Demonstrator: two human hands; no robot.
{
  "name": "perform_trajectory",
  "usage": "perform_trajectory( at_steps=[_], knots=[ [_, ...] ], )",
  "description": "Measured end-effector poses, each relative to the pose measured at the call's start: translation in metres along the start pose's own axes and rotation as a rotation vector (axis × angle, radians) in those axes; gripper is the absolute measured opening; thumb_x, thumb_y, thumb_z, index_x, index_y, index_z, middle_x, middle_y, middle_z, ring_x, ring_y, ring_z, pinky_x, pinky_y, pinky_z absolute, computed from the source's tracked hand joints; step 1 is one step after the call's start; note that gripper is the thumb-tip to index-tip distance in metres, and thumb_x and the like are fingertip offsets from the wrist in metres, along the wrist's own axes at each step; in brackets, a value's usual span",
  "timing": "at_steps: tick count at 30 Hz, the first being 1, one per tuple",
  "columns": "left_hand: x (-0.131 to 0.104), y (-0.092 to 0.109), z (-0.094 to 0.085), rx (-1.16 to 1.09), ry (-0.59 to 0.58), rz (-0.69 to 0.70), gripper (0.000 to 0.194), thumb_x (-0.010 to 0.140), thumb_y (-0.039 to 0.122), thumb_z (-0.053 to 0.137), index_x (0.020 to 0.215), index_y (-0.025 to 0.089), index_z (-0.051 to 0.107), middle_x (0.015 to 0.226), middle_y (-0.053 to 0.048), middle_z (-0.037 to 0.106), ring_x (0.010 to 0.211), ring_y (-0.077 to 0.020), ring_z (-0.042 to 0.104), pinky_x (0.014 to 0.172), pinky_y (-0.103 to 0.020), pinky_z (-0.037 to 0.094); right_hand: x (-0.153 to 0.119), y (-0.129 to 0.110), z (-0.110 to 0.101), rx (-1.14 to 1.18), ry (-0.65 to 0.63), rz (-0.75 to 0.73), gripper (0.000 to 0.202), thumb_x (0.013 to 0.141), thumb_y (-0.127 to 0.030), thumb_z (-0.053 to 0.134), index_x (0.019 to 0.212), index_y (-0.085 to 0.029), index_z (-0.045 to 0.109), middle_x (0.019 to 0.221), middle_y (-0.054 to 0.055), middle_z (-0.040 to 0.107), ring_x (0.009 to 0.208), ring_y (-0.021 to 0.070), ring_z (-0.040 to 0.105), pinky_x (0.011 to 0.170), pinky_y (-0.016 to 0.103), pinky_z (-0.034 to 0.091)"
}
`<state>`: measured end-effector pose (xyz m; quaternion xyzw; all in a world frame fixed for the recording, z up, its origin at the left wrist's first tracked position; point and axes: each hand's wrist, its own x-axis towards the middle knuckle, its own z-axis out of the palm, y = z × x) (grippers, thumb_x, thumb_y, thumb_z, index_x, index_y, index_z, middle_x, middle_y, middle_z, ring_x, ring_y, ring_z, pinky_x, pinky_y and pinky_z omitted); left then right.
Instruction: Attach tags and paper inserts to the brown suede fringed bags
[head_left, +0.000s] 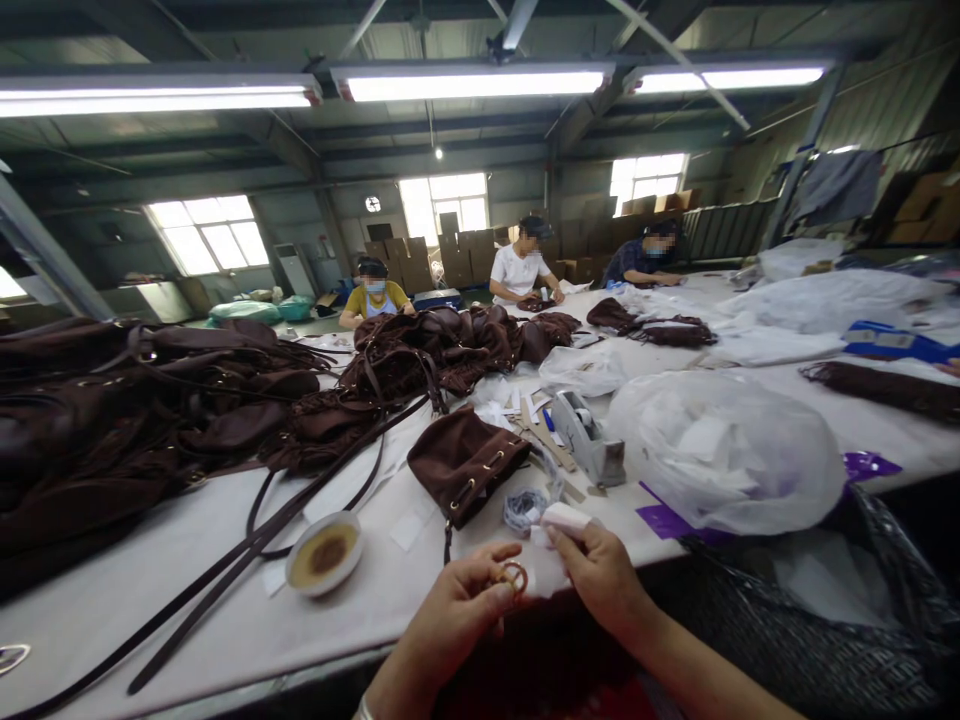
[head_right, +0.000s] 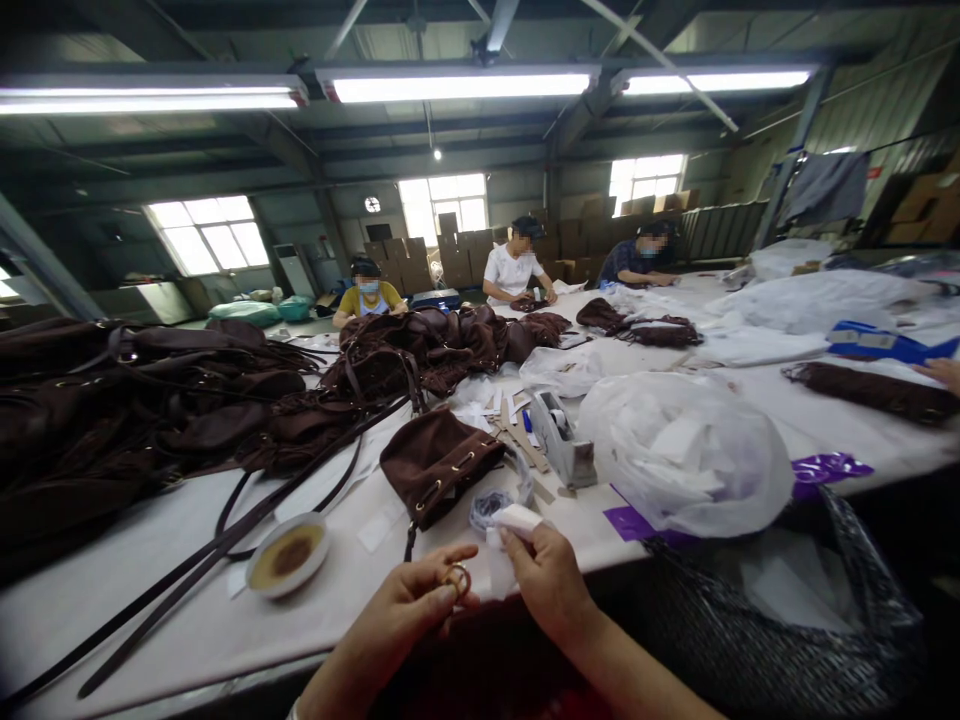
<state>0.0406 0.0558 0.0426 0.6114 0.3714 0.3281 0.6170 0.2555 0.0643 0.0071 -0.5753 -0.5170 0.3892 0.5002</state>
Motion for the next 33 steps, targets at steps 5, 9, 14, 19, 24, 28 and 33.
perform_trajectory(
  at_steps=[5, 9, 14, 19, 24, 28, 33],
  knots=[
    [0.007, -0.002, 0.013, -0.001, -0.067, -0.025, 0.041, 0.082, 0.055, 0.072, 0.080, 0.014, 0.074, 0.116, -0.012, 0.067, 0.077, -0.0156, 0.060, 0.056, -0.022, 0.041, 0.000, -0.004, 0.011, 0.194, -0.168, 0.101, 0.053, 0.078, -0.067, 0.067, 0.084, -0.014, 0.071, 0.062, 0.001, 0.060, 0.052, 0.0128, 0.047, 0.047, 0.025, 0.037],
    [0.009, -0.003, 0.016, -0.003, -0.026, -0.111, 0.048, 0.084, 0.060, 0.067, 0.075, 0.013, 0.069, 0.063, -0.002, 0.061, 0.055, -0.0100, 0.047, 0.053, -0.022, 0.032, 0.002, 0.002, 0.010, 0.401, -0.201, 0.286, 0.058, 0.076, -0.075, 0.064, 0.077, -0.017, 0.062, 0.055, -0.003, 0.052, 0.044, 0.0091, 0.042, 0.042, 0.022, 0.032],
    [0.013, -0.006, 0.013, -0.054, 0.087, -0.201, 0.052, 0.080, 0.065, 0.069, 0.072, 0.014, 0.066, 0.056, 0.001, 0.056, 0.047, -0.0080, 0.039, 0.046, -0.022, 0.025, -0.007, 0.008, 0.004, 0.406, -0.539, 0.401, 0.060, 0.081, -0.073, 0.060, 0.081, -0.013, 0.067, 0.067, 0.003, 0.063, 0.045, 0.0074, 0.045, 0.042, 0.020, 0.028],
    [0.017, -0.014, 0.017, -0.032, 0.101, -0.232, 0.052, 0.080, 0.065, 0.068, 0.075, 0.013, 0.066, 0.059, 0.000, 0.058, 0.049, -0.0086, 0.043, 0.045, -0.021, 0.026, -0.012, 0.002, 0.003, 0.077, -0.530, 0.169, 0.042, 0.080, -0.053, 0.071, 0.072, -0.012, 0.075, 0.056, -0.001, 0.057, 0.051, 0.0086, 0.042, 0.051, 0.023, 0.028],
    [0.016, -0.019, 0.019, 0.061, 0.195, -0.204, 0.053, 0.078, 0.067, 0.068, 0.079, 0.013, 0.067, 0.068, -0.001, 0.061, 0.054, -0.0103, 0.048, 0.048, -0.021, 0.036, -0.004, 0.007, 0.000, 0.162, -0.448, 0.250, 0.038, 0.076, -0.051, 0.073, 0.068, -0.013, 0.069, 0.051, -0.005, 0.049, 0.048, 0.0078, 0.035, 0.048, 0.023, 0.022],
    [0.012, -0.017, 0.021, 0.112, 0.140, -0.264, 0.052, 0.081, 0.066, 0.064, 0.077, 0.014, 0.066, 0.063, -0.002, 0.063, 0.054, -0.0117, 0.053, 0.049, -0.021, 0.037, 0.001, 0.016, 0.002, 0.426, -0.228, 0.376, 0.046, 0.063, -0.055, 0.082, 0.067, -0.017, 0.055, 0.052, -0.008, 0.042, 0.046, 0.0062, 0.030, 0.044, 0.022, 0.020],
    [0.013, -0.016, 0.025, 0.163, 0.127, -0.309, 0.052, 0.082, 0.066, 0.062, 0.073, 0.015, 0.064, 0.062, -0.003, 0.065, 0.050, -0.0122, 0.055, 0.046, -0.021, 0.035, 0.001, 0.018, 0.011, 0.571, -0.152, 0.401, 0.052, 0.064, -0.058, 0.084, 0.068, -0.018, 0.051, 0.059, -0.007, 0.046, 0.047, 0.0044, 0.031, 0.042, 0.020, 0.022]
  ],
)
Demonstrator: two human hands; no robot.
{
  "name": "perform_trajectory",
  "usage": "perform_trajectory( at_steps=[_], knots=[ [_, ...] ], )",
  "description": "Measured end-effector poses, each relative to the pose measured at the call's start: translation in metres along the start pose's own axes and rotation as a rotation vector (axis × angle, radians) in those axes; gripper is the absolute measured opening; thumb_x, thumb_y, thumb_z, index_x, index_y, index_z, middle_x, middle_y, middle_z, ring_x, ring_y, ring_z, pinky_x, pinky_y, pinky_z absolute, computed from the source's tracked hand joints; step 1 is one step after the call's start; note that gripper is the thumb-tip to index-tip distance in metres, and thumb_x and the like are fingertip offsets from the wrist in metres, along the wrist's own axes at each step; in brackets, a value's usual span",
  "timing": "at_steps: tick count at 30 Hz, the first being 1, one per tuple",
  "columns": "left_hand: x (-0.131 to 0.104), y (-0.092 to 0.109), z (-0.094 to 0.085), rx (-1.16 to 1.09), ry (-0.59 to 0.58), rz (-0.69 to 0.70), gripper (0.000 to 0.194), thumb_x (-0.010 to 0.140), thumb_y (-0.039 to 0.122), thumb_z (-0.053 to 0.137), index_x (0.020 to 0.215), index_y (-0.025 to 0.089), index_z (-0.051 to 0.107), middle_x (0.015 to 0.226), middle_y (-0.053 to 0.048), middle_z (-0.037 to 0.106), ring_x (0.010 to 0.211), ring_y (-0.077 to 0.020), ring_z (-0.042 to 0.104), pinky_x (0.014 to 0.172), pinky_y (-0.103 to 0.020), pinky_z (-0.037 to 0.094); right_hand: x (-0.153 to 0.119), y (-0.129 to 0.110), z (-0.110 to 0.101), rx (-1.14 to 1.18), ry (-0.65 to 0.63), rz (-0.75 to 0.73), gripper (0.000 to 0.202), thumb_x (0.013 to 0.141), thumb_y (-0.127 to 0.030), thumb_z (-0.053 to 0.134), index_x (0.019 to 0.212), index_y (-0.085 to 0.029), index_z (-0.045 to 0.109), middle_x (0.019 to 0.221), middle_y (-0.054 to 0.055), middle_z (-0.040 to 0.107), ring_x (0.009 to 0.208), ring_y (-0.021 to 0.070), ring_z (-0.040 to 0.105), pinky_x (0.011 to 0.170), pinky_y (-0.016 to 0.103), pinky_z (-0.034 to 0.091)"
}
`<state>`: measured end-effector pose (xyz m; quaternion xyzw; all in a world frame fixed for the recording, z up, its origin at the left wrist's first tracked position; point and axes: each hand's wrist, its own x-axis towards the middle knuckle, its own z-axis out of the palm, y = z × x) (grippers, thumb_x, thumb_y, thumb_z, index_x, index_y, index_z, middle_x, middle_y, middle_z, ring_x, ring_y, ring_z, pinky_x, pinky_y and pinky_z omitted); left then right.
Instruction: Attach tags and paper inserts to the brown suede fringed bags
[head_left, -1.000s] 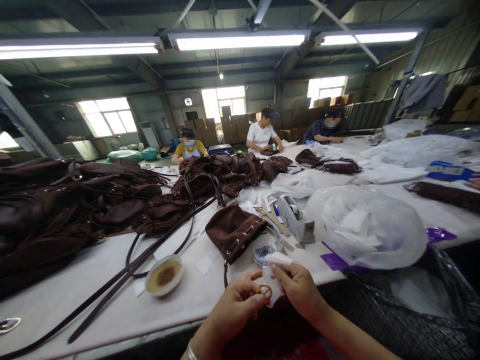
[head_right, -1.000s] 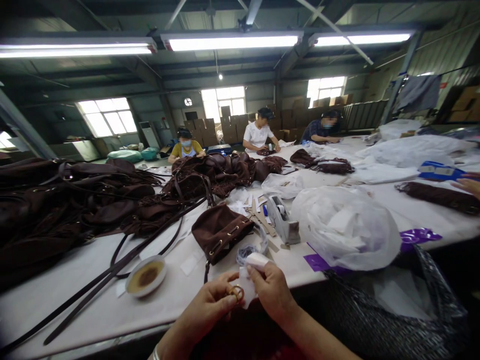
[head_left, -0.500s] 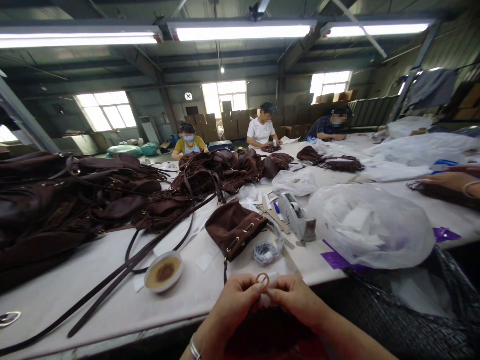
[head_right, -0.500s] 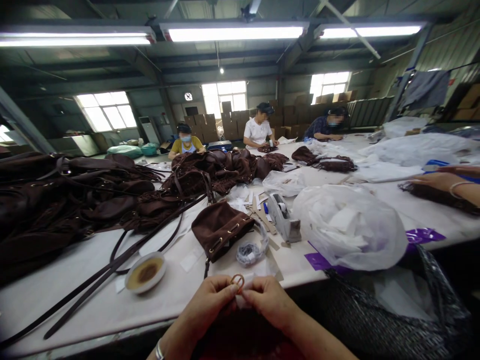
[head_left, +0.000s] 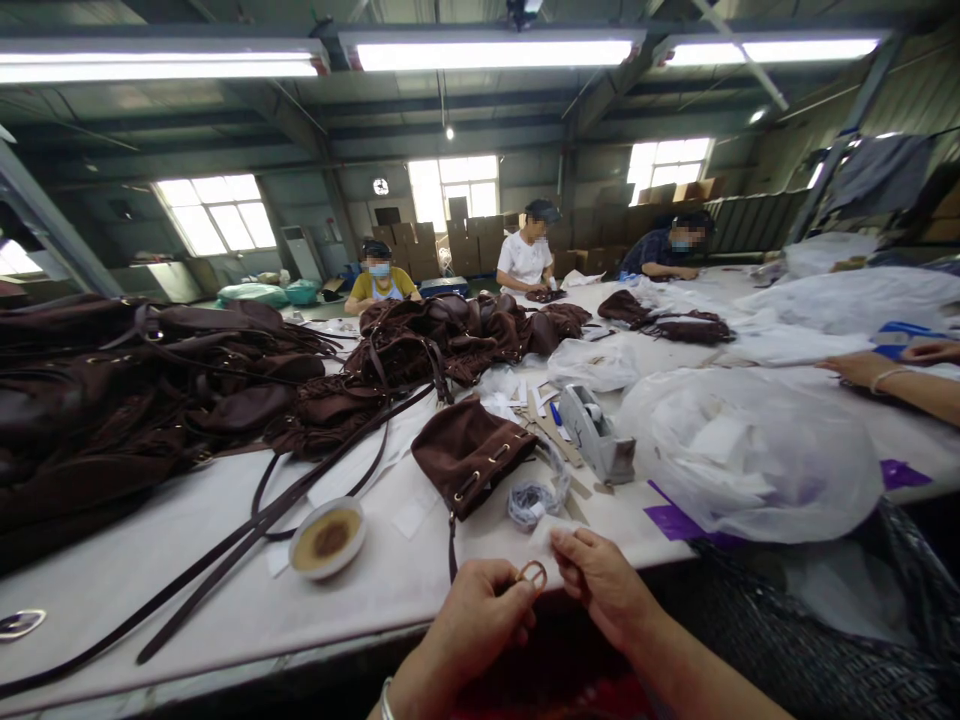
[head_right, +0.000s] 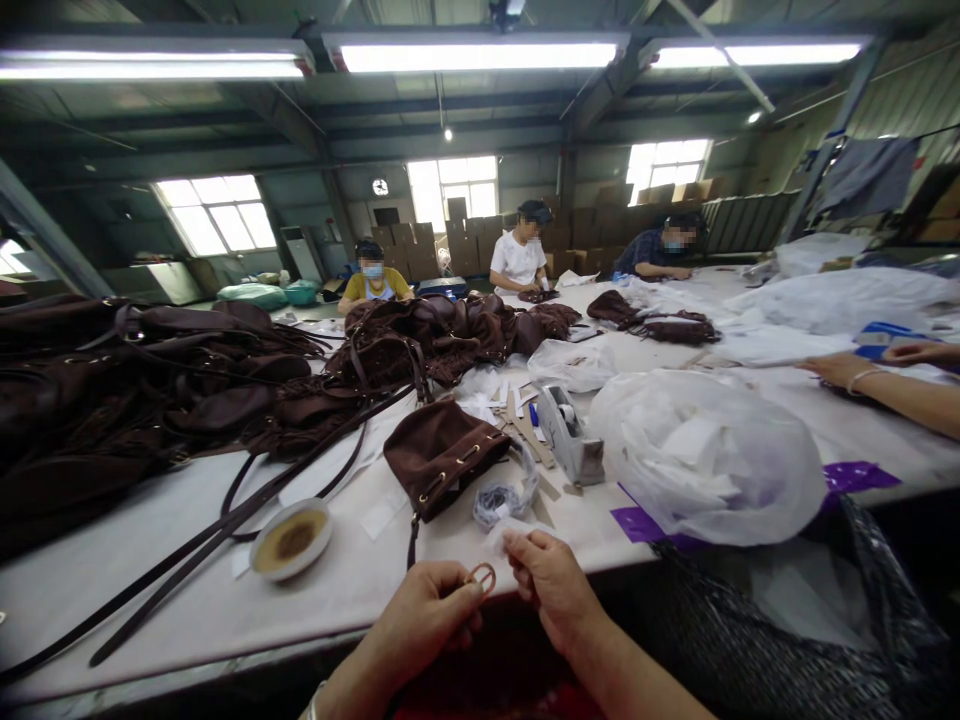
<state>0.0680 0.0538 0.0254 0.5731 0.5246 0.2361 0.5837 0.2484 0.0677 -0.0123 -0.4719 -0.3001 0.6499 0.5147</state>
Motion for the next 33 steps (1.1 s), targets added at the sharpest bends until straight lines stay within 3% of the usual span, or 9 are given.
perform_trajectory(
  at_steps=[6, 17, 25, 30, 33],
  knots=[
    [0.007, -0.007, 0.001, -0.115, 0.040, 0.004, 0.051, 0.078, 0.067, 0.065, 0.072, 0.016, 0.062, 0.061, -0.003, 0.065, 0.047, -0.0115, 0.053, 0.043, -0.020, 0.034, -0.004, 0.003, 0.004, -0.017, -0.029, -0.033, 0.048, 0.074, -0.058, 0.078, 0.073, -0.015, 0.058, 0.060, -0.006, 0.047, 0.045, 0.0039, 0.032, 0.041, 0.021, 0.021],
    [0.006, -0.008, -0.003, 0.012, 0.158, 0.095, 0.051, 0.086, 0.063, 0.057, 0.067, 0.016, 0.060, 0.059, 0.000, 0.060, 0.049, -0.0116, 0.053, 0.047, -0.021, 0.035, -0.013, -0.001, 0.011, -0.012, -0.050, 0.044, 0.051, 0.069, -0.060, 0.080, 0.073, -0.015, 0.056, 0.063, -0.005, 0.049, 0.045, 0.0027, 0.028, 0.042, 0.020, 0.017],
    [0.005, -0.004, 0.003, 0.020, 0.119, 0.106, 0.049, 0.087, 0.061, 0.056, 0.068, 0.016, 0.061, 0.059, 0.001, 0.059, 0.050, -0.0126, 0.054, 0.047, -0.022, 0.035, -0.014, 0.006, 0.012, -0.199, -0.036, -0.044, 0.056, 0.073, -0.069, 0.072, 0.068, -0.015, 0.061, 0.047, -0.009, 0.034, 0.044, 0.0051, 0.024, 0.044, 0.023, 0.017],
    [0.005, -0.001, 0.003, 0.095, 0.087, 0.182, 0.032, 0.090, 0.039, 0.055, 0.075, 0.015, 0.069, 0.064, -0.001, 0.065, 0.057, -0.0141, 0.057, 0.054, -0.023, 0.037, -0.022, 0.001, 0.026, -0.202, -0.113, -0.022, 0.048, 0.072, -0.059, 0.078, 0.080, -0.012, 0.072, 0.056, -0.004, 0.046, 0.049, 0.0062, 0.031, 0.047, 0.022, 0.023],
    [-0.002, 0.005, -0.005, 0.186, 0.075, 0.300, 0.022, 0.089, 0.031, 0.056, 0.086, 0.018, 0.074, 0.079, -0.002, 0.072, 0.071, -0.0165, 0.062, 0.065, -0.025, 0.042, -0.021, -0.005, 0.029, -0.186, -0.074, -0.058, 0.045, 0.071, -0.055, 0.080, 0.076, -0.012, 0.072, 0.056, -0.004, 0.046, 0.051, 0.0071, 0.031, 0.048, 0.023, 0.025]
  ],
)
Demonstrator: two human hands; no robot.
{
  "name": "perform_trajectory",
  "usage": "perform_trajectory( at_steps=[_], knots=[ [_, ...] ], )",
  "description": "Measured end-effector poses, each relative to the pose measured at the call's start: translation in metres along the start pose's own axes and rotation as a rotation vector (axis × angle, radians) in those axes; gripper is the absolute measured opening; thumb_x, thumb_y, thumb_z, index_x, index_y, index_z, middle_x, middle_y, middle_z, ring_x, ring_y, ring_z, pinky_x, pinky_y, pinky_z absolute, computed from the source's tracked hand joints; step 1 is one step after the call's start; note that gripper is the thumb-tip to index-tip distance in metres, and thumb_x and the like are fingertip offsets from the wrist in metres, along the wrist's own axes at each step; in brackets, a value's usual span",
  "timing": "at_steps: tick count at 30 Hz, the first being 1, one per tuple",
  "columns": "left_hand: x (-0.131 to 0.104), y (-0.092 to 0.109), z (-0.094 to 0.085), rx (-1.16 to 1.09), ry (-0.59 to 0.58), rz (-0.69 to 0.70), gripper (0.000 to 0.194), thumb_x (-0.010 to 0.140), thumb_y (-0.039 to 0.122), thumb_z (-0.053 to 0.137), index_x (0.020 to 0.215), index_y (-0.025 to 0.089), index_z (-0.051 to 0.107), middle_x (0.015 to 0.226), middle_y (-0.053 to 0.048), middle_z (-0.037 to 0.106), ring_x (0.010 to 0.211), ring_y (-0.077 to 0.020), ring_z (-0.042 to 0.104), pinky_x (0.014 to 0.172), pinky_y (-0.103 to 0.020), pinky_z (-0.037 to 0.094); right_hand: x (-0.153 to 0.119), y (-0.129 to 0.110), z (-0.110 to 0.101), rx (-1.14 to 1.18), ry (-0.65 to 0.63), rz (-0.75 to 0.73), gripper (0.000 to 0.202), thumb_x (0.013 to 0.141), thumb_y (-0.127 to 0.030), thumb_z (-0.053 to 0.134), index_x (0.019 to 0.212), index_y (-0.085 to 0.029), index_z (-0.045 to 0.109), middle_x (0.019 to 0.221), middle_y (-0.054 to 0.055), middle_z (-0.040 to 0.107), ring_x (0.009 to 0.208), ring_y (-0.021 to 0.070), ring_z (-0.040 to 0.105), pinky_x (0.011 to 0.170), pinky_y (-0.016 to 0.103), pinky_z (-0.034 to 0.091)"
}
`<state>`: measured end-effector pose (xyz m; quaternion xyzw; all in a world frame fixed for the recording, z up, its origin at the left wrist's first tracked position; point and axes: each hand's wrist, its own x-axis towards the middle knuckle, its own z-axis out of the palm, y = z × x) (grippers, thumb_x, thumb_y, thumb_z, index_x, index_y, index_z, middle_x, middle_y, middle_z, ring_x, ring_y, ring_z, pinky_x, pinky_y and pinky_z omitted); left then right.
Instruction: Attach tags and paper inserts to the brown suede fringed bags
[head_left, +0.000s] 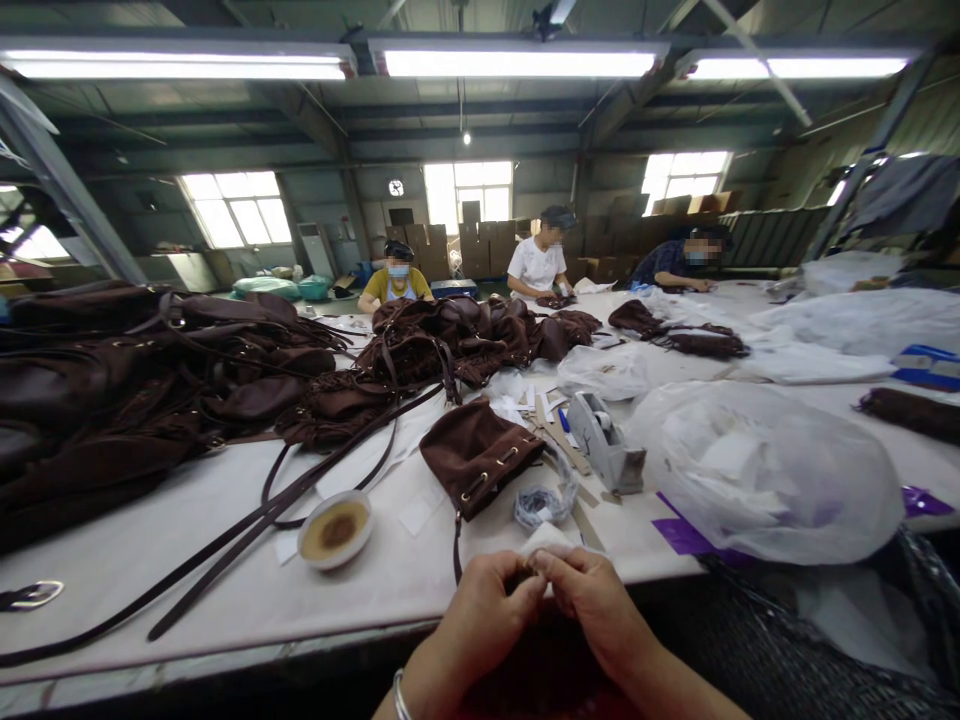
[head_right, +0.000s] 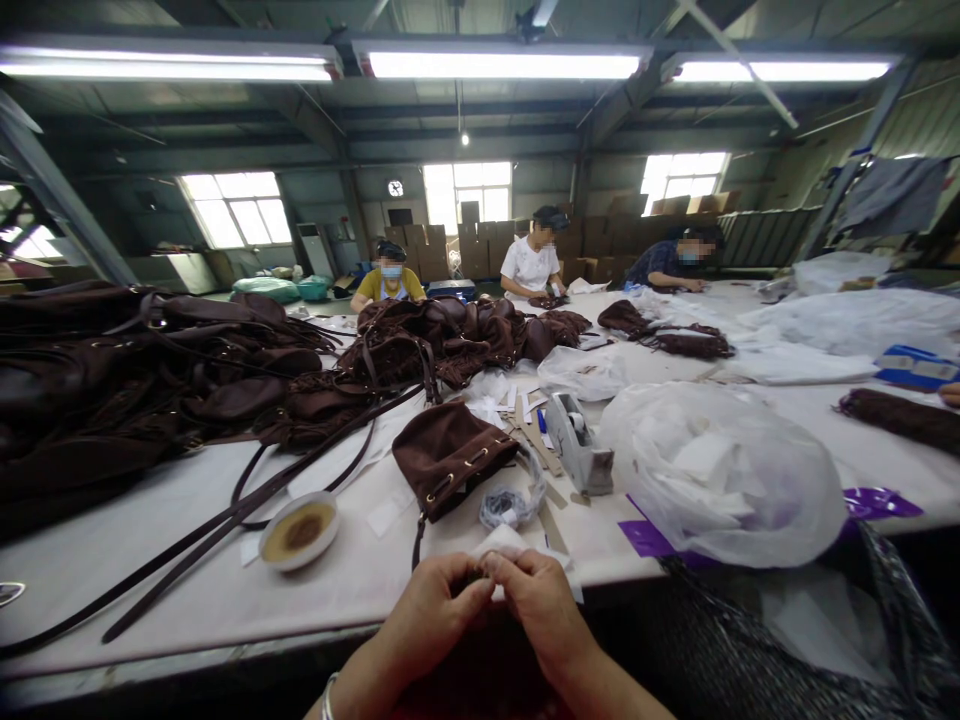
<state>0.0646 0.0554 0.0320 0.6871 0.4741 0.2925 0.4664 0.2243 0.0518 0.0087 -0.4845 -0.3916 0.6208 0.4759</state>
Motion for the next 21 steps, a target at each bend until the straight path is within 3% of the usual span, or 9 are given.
perform_trajectory(
  at_steps=[3, 7, 10, 21],
  knots=[
    [-0.006, 0.003, -0.014, 0.167, 0.007, 0.080, 0.021, 0.086, 0.031, 0.063, 0.101, 0.023, 0.074, 0.096, -0.002, 0.074, 0.087, -0.0200, 0.063, 0.076, -0.027, 0.043, 0.007, -0.003, -0.007, -0.035, 0.075, -0.064, 0.045, 0.073, -0.056, 0.079, 0.074, -0.012, 0.071, 0.054, -0.005, 0.039, 0.052, 0.0072, 0.028, 0.048, 0.024, 0.021],
    [-0.009, -0.005, -0.023, 0.300, 0.037, 0.044, 0.025, 0.092, 0.033, 0.054, 0.079, 0.019, 0.070, 0.076, -0.002, 0.069, 0.073, -0.0175, 0.059, 0.067, -0.027, 0.037, 0.016, -0.004, -0.016, -0.033, 0.057, -0.090, 0.045, 0.077, -0.057, 0.076, 0.077, -0.012, 0.070, 0.054, -0.007, 0.034, 0.051, 0.0066, 0.024, 0.048, 0.025, 0.016],
    [-0.006, -0.012, -0.019, 0.266, 0.111, 0.014, 0.034, 0.093, 0.034, 0.050, 0.066, 0.018, 0.062, 0.066, -0.001, 0.062, 0.065, -0.0155, 0.053, 0.062, -0.027, 0.033, 0.019, 0.000, -0.017, -0.015, 0.010, -0.091, 0.047, 0.078, -0.059, 0.075, 0.074, -0.013, 0.066, 0.052, -0.007, 0.034, 0.049, 0.0062, 0.024, 0.047, 0.025, 0.016],
    [0.002, -0.010, -0.006, 0.153, 0.205, 0.022, 0.036, 0.091, 0.037, 0.051, 0.064, 0.017, 0.062, 0.061, -0.001, 0.061, 0.061, -0.0148, 0.054, 0.058, -0.026, 0.032, 0.018, 0.016, -0.007, -0.077, 0.038, -0.054, 0.062, 0.070, -0.076, 0.070, 0.067, -0.015, 0.060, 0.045, -0.008, 0.033, 0.045, 0.0071, 0.025, 0.046, 0.025, 0.015]
  ],
)
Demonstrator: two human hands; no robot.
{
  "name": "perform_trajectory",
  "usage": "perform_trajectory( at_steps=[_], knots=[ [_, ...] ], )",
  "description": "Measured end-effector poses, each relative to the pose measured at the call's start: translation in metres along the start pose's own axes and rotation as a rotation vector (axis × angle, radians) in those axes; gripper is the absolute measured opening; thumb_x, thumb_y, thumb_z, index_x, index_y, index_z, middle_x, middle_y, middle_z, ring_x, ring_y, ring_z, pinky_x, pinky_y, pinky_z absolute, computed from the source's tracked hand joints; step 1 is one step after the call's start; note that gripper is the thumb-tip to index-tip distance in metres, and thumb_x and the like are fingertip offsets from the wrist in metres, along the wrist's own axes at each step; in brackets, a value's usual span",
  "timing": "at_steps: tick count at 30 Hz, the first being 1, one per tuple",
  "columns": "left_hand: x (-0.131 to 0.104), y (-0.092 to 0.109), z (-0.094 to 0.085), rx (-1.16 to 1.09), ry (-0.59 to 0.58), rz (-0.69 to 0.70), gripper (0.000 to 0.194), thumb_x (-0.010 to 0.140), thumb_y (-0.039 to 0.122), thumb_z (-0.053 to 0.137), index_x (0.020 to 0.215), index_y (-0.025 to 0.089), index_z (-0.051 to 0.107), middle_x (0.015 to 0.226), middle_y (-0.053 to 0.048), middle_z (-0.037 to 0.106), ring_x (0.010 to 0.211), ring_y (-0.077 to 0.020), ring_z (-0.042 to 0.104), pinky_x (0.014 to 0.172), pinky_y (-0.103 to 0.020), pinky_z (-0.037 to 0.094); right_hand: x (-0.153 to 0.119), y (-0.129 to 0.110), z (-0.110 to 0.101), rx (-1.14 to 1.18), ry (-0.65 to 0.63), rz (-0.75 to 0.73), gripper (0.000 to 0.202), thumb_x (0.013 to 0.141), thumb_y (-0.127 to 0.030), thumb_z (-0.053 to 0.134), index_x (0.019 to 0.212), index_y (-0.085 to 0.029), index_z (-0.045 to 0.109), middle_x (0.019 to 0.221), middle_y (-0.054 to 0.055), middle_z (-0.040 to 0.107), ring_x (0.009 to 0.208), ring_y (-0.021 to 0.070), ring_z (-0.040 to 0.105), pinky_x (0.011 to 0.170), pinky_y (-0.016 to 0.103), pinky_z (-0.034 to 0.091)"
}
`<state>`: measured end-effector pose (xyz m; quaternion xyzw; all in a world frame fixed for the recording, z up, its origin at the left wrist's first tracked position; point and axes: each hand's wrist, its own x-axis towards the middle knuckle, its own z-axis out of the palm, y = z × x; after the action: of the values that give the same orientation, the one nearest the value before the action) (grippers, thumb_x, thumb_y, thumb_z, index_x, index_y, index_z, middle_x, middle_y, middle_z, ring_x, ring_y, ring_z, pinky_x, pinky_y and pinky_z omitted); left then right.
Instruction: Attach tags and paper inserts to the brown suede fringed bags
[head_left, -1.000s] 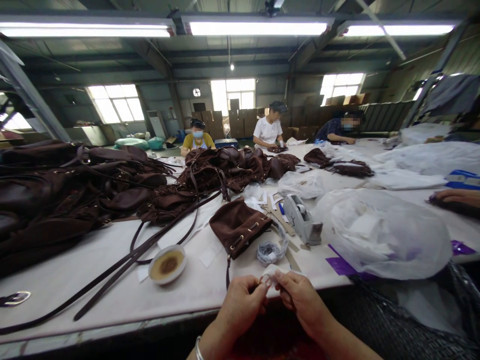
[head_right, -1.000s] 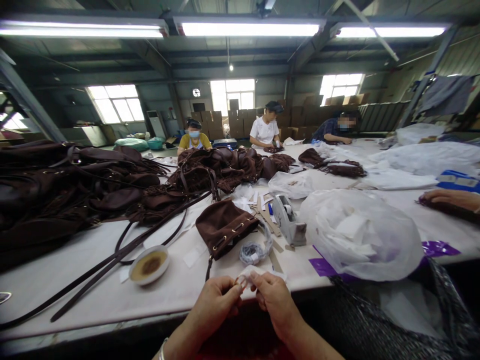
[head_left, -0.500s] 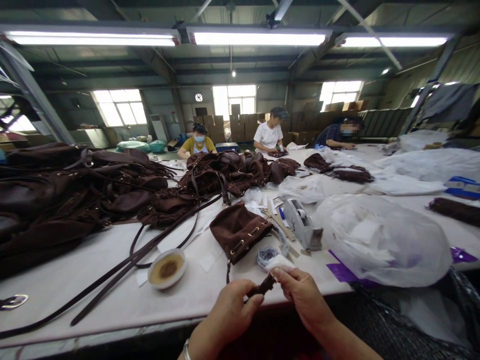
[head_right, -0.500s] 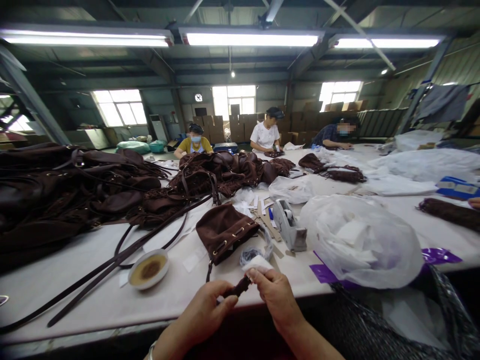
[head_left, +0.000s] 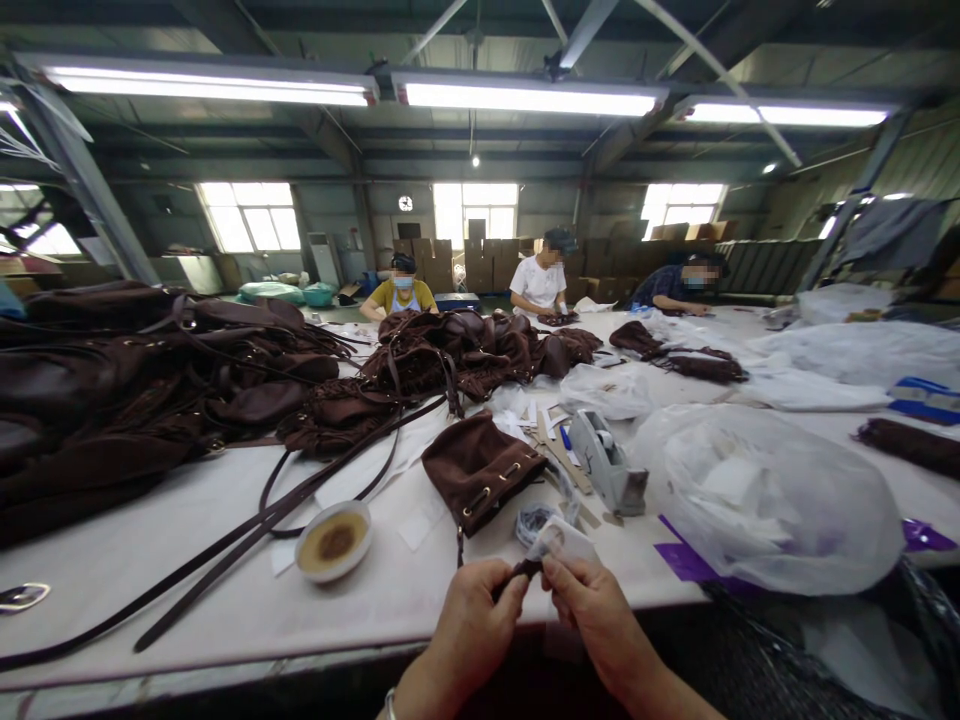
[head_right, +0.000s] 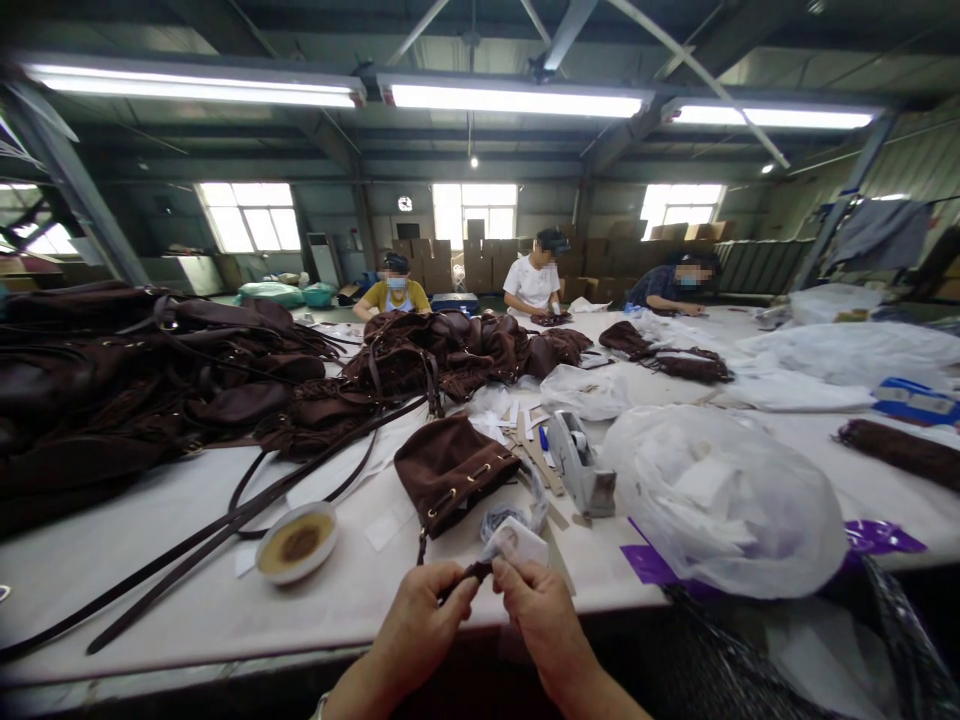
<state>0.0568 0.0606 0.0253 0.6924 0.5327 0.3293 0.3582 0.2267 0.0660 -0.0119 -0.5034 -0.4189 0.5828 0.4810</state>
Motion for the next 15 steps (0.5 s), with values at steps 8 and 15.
perform_trajectory(
  at_steps=[8, 15],
  knots=[
    [0.0026, -0.0032, 0.0114, 0.006, 0.082, 0.007, 0.034, 0.092, 0.037, 0.052, 0.069, 0.016, 0.067, 0.064, -0.002, 0.064, 0.063, -0.0158, 0.057, 0.059, -0.027, 0.036, 0.0021, 0.0063, 0.0059, -0.097, 0.028, 0.004, 0.062, 0.069, -0.077, 0.068, 0.067, -0.016, 0.058, 0.047, -0.008, 0.031, 0.047, 0.0083, 0.023, 0.047, 0.026, 0.014],
    [0.0071, -0.0005, 0.0039, -0.351, -0.069, -0.002, 0.035, 0.086, 0.026, 0.054, 0.115, 0.014, 0.069, 0.075, -0.002, 0.067, 0.063, -0.0150, 0.060, 0.062, -0.025, 0.047, 0.0049, -0.0008, -0.0018, -0.511, 0.082, -0.267, 0.045, 0.083, -0.056, 0.064, 0.058, -0.019, 0.058, 0.060, 0.002, 0.054, 0.061, 0.0177, 0.049, 0.058, 0.030, 0.036]
  ],
)
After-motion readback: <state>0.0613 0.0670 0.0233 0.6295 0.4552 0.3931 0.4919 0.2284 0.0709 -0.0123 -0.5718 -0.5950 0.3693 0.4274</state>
